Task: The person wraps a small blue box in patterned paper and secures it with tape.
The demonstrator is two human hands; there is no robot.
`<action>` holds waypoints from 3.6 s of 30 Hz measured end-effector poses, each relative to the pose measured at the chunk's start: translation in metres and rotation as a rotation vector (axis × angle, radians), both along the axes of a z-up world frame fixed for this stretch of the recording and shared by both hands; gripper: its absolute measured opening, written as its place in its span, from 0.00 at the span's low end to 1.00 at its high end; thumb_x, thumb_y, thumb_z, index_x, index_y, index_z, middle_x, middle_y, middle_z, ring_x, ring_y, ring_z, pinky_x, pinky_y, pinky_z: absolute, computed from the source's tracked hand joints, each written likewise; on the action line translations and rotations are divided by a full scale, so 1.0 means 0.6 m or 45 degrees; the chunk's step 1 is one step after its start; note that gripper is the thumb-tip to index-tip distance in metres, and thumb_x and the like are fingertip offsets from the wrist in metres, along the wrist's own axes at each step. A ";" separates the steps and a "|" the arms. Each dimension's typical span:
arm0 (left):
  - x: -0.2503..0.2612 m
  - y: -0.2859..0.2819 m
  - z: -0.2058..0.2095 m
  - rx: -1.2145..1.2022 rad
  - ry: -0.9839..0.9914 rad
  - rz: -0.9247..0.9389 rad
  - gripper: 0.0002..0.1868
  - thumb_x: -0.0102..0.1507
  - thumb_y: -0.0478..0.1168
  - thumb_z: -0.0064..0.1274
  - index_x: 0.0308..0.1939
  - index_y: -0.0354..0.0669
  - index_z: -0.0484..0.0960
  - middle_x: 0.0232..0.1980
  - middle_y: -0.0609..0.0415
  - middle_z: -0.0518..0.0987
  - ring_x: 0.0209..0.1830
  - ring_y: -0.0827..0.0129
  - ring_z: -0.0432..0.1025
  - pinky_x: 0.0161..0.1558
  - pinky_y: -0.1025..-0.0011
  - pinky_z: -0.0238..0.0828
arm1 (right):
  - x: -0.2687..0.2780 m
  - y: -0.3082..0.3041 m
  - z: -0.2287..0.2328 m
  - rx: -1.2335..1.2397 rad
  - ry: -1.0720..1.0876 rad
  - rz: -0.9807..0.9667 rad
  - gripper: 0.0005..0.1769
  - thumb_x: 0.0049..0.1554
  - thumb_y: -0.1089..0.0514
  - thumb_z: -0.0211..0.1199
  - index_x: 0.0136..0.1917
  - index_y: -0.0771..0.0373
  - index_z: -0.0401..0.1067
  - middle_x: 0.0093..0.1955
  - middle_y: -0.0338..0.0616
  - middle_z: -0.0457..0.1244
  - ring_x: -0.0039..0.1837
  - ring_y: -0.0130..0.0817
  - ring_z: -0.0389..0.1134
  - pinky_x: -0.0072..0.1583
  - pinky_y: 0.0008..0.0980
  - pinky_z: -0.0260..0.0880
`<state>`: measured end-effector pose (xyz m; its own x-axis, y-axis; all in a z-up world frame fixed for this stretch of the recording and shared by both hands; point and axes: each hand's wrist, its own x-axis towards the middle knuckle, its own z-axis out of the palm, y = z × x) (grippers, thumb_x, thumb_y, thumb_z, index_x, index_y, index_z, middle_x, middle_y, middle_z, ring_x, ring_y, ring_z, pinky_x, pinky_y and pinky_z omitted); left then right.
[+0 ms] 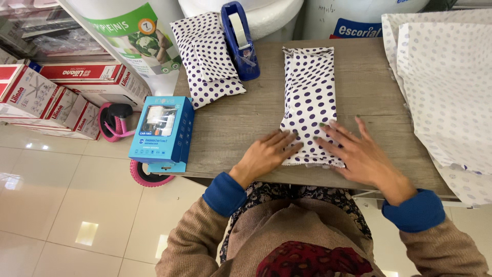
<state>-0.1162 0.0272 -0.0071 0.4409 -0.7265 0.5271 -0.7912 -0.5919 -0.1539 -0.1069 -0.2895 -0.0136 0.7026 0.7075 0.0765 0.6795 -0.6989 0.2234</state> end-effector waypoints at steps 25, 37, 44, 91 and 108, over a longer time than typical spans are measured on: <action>-0.056 -0.010 -0.029 -0.057 -0.153 -0.166 0.04 0.66 0.38 0.64 0.44 0.52 0.89 0.42 0.55 0.90 0.43 0.69 0.84 0.48 0.73 0.82 | -0.064 -0.012 -0.066 0.484 -0.384 0.293 0.03 0.61 0.57 0.66 0.47 0.55 0.81 0.45 0.37 0.66 0.53 0.38 0.69 0.56 0.43 0.71; -0.057 -0.017 -0.033 -0.150 0.191 0.036 0.06 0.69 0.34 0.57 0.48 0.48 0.88 0.39 0.53 0.88 0.37 0.69 0.83 0.39 0.75 0.82 | -0.066 -0.009 -0.073 0.633 -0.188 0.041 0.06 0.62 0.61 0.65 0.46 0.56 0.82 0.38 0.36 0.66 0.49 0.34 0.70 0.53 0.36 0.70; -0.048 -0.023 -0.039 -0.212 0.275 0.126 0.07 0.69 0.32 0.57 0.45 0.47 0.88 0.36 0.55 0.85 0.32 0.70 0.81 0.34 0.76 0.79 | -0.056 0.001 -0.066 0.719 0.028 -0.089 0.09 0.64 0.62 0.62 0.48 0.57 0.83 0.37 0.38 0.64 0.45 0.33 0.67 0.52 0.34 0.68; -0.110 -0.102 -0.026 -0.007 0.034 0.407 0.16 0.71 0.43 0.53 0.56 0.36 0.83 0.55 0.42 0.79 0.58 0.45 0.79 0.56 0.58 0.81 | -0.126 0.094 0.000 0.176 -0.465 -0.163 0.08 0.63 0.64 0.61 0.52 0.61 0.80 0.42 0.43 0.59 0.43 0.34 0.66 0.40 0.26 0.69; -0.098 -0.128 -0.059 -0.021 0.045 0.613 0.51 0.60 0.74 0.37 0.63 0.29 0.78 0.52 0.45 0.73 0.53 0.54 0.77 0.60 0.64 0.78 | -0.104 0.122 -0.037 0.117 -0.249 -0.460 0.27 0.56 0.62 0.61 0.69 0.57 0.75 0.42 0.40 0.56 0.44 0.37 0.65 0.35 0.31 0.73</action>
<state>-0.1749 -0.0495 -0.0424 0.7431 -0.4271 0.5152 -0.4313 -0.8943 -0.1192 -0.1696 -0.2166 -0.0356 0.8702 0.4026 0.2841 0.3383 -0.9073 0.2496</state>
